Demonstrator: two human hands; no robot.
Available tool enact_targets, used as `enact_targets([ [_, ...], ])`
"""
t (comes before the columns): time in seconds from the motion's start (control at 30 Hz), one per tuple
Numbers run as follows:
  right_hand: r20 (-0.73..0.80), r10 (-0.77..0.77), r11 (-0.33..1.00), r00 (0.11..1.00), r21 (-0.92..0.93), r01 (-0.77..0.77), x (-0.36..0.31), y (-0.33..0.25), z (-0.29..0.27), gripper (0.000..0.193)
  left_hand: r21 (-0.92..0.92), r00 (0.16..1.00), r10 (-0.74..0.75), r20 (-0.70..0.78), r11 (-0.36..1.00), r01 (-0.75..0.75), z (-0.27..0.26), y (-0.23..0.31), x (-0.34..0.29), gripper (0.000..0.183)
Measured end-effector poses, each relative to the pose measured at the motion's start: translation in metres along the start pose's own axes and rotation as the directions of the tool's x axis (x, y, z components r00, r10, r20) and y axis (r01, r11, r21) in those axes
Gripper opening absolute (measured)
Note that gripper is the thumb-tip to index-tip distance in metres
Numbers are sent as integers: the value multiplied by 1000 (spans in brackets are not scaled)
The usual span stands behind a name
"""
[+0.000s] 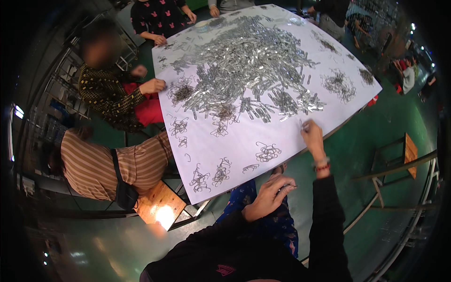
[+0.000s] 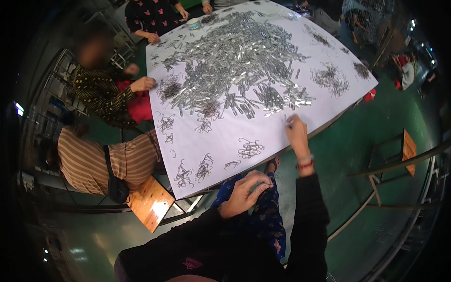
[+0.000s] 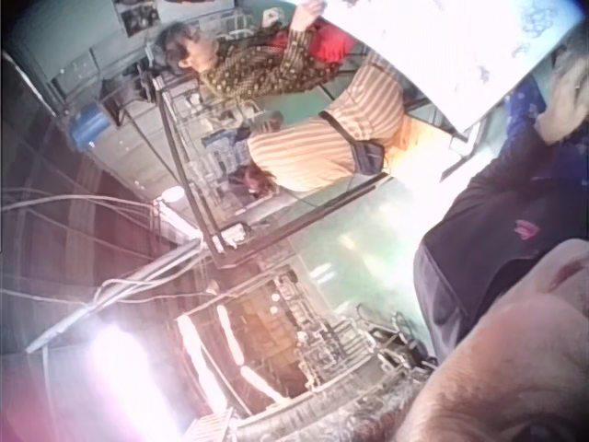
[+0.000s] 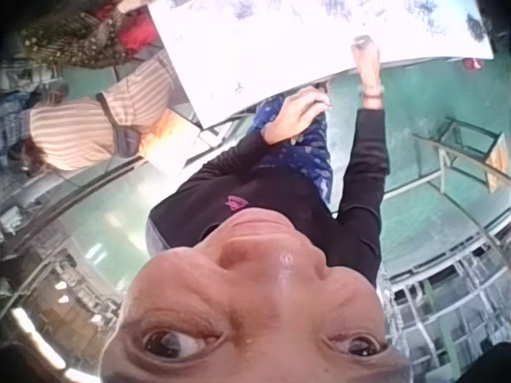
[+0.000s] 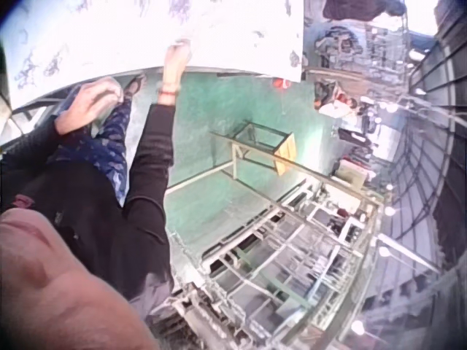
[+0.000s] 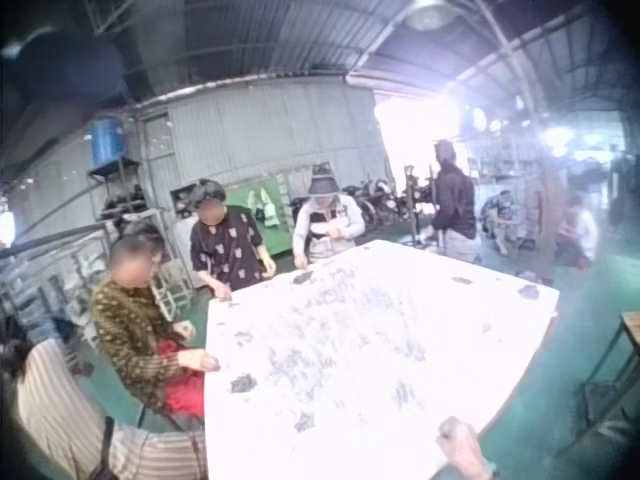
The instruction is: The person attaches metal clips to a hanging rack in a workshop setting, working alongside other people at a table.
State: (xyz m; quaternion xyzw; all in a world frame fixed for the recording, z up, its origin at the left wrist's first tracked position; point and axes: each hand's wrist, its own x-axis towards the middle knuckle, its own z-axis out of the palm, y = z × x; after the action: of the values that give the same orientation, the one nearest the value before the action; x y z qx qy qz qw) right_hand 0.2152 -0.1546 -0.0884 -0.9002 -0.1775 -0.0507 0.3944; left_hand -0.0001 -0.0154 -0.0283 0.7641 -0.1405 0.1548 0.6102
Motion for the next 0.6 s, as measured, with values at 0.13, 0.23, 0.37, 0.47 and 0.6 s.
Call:
enact_targets([
  [0.13, 173, 329, 497, 928, 804, -327, -75, -61, -17, 31, 66, 998, -13, -58, 998, 17, -7, 3, -2, 9],
  [0.23, 108, 276, 379, 955, 901, -212, -122, -92, -32, 27, 91, 999, -5, -53, 996, 9, -9, 12, 0, 12],
  [0.37, 17, 283, 440, 959, 886, -146, -149, -125, -56, 22, 146, 995, 76, -70, 987, -65, -9, 20, 2, 10],
  [0.47, -85, 198, 477, 977, 878, -21, -157, -136, -64, 19, 143, 986, 142, -85, 981, -129, -8, 28, 3, 10],
  [0.6, -74, 257, 433, 964, 900, -47, -157, -138, -74, 23, 151, 978, 164, -128, 978, -145, 0, 35, 1, 8],
])
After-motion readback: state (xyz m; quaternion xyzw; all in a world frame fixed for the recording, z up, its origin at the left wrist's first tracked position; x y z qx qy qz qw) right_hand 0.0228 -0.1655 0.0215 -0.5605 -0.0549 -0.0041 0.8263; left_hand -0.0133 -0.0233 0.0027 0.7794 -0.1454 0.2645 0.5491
